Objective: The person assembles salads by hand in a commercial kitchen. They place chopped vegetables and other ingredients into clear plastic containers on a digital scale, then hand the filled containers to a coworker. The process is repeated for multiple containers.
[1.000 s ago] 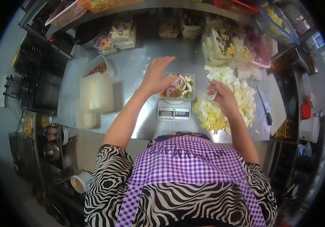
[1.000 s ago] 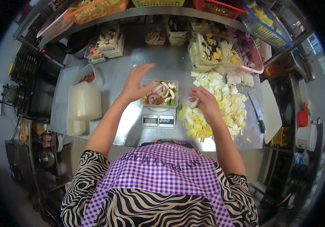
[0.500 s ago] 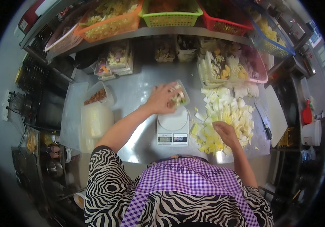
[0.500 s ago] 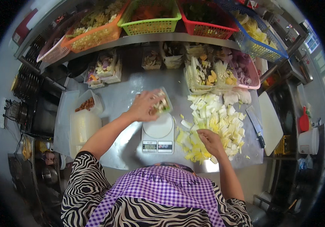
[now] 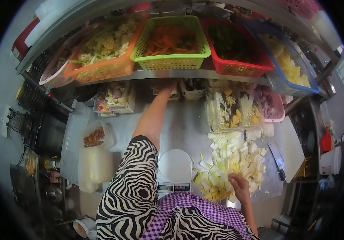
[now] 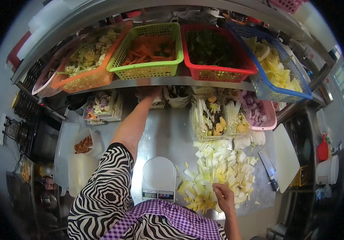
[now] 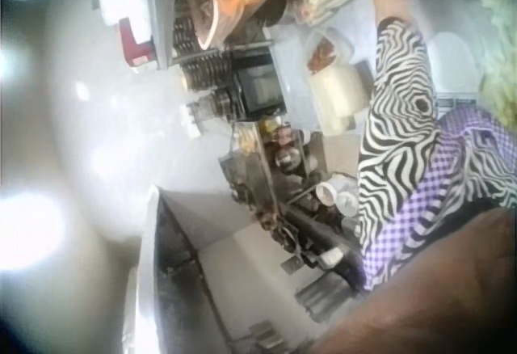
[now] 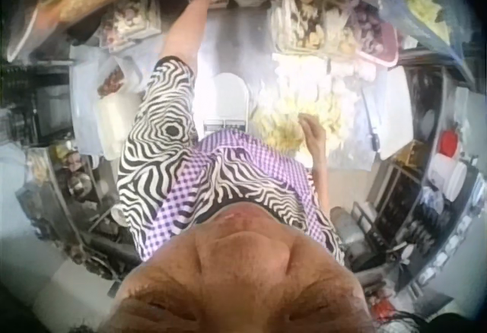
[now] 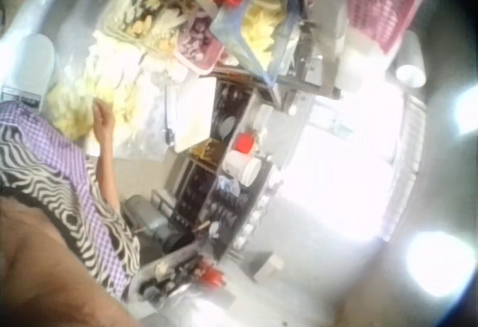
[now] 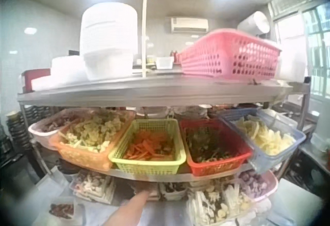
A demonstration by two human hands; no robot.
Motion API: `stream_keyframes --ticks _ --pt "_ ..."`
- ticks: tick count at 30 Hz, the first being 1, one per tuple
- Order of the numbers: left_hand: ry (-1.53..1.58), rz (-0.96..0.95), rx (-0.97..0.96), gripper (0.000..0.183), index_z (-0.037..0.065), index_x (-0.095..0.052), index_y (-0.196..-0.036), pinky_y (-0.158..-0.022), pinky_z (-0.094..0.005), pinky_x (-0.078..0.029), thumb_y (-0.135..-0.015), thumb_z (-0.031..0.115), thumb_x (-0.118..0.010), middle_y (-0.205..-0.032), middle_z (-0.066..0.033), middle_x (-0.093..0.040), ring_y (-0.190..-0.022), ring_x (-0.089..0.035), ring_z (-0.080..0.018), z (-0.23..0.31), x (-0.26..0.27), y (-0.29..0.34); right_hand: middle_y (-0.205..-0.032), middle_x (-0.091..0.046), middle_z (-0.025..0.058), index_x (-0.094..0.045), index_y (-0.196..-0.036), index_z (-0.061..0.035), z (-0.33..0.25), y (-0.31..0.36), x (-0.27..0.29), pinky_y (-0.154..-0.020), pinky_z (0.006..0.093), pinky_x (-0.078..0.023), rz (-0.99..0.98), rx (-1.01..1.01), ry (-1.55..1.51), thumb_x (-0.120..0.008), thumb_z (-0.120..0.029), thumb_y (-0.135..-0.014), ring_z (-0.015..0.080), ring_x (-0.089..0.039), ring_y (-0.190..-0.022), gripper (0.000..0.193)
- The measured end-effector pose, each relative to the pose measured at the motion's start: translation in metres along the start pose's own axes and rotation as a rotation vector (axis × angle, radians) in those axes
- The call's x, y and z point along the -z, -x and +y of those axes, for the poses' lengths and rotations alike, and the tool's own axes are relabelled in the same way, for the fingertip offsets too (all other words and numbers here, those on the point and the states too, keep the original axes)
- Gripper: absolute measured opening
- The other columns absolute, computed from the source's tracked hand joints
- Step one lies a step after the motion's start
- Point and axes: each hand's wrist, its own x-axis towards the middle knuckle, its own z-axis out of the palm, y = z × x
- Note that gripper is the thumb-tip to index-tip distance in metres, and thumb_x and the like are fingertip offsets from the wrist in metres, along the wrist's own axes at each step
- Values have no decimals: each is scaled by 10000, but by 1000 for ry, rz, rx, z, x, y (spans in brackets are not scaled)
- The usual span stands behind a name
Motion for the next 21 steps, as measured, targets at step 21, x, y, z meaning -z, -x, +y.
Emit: stream_keyframes --ticks 21 --pt "-190 -48 -592 435 89 -572 -1232 -1008 -490 -352 -916 349 -424 -1277 -178 -548 -1203 -490 -345 -34 -37 -33 -935 -665 45 -658 -1076 -3 -32 -21 1 -797 268 -486 -34 -106 83 -581 -107 -942 124 -609 -871 186"
